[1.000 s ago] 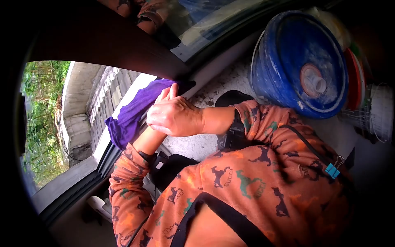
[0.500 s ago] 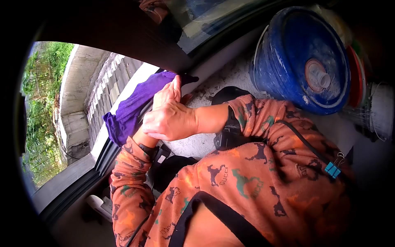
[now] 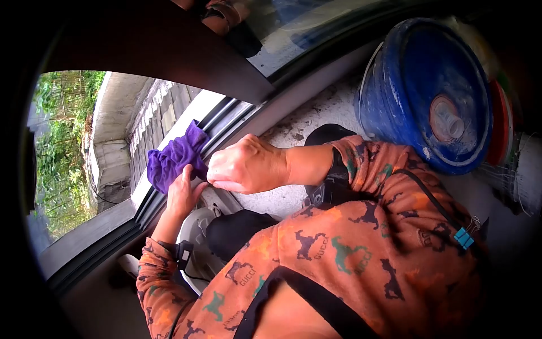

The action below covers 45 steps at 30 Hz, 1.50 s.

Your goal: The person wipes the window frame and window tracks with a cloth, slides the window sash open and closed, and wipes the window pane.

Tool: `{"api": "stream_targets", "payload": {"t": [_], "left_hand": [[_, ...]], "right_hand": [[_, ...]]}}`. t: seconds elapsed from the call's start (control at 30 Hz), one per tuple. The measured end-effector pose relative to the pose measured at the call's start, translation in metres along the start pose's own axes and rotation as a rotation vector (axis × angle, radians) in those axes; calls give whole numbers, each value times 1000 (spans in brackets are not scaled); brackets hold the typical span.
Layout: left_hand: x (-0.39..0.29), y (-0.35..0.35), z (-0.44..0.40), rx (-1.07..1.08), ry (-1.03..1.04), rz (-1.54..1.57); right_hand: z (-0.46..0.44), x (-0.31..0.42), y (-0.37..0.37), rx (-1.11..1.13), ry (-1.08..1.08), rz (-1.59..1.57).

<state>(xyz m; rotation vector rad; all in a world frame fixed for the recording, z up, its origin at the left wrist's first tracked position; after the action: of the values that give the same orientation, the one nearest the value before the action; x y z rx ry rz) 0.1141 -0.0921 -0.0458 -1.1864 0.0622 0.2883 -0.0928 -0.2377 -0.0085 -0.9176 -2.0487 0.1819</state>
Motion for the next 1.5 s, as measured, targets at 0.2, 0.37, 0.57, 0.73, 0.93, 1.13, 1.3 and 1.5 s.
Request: {"api": "stream_targets", "payload": {"t": [0.2, 0.37, 0.57, 0.73, 0.93, 1.13, 1.3, 1.5], "left_hand": [[-75, 9, -89, -28, 546, 191], [-113, -6, -117, -149, 604, 116], [-122, 12, -117, -116, 312, 13], [-76, 2, -73, -120, 404, -16], [8, 8, 5, 88, -86, -218], [69, 15, 49, 173, -396, -269], [60, 9, 37, -164, -125, -197], [24, -6, -16, -482, 180, 15]], "right_hand": [[8, -11, 3, -54, 28, 28], [8, -9, -6, -17, 28, 88], [6, -17, 2, 41, 59, 182], [3, -16, -7, 2, 82, 44], [2, -16, -16, 29, 113, -33], [-5, -16, -37, -96, 194, -122], [-5, -11, -35, -63, 230, -105], [-8, -11, -17, -34, 193, -94]]}}
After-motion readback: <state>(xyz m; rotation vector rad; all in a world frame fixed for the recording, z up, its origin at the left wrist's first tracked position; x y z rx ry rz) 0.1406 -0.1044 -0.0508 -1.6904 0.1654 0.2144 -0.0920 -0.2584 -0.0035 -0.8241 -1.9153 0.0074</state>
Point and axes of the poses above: each hand's wrist, its own z-axis away from the middle knuckle, its own y-axis out of the palm, x = y × z, the point moved 3 cm from there along -z, towards the middle knuckle, and after that the axes turned 5 degrees about x, right-handed, at the moved point
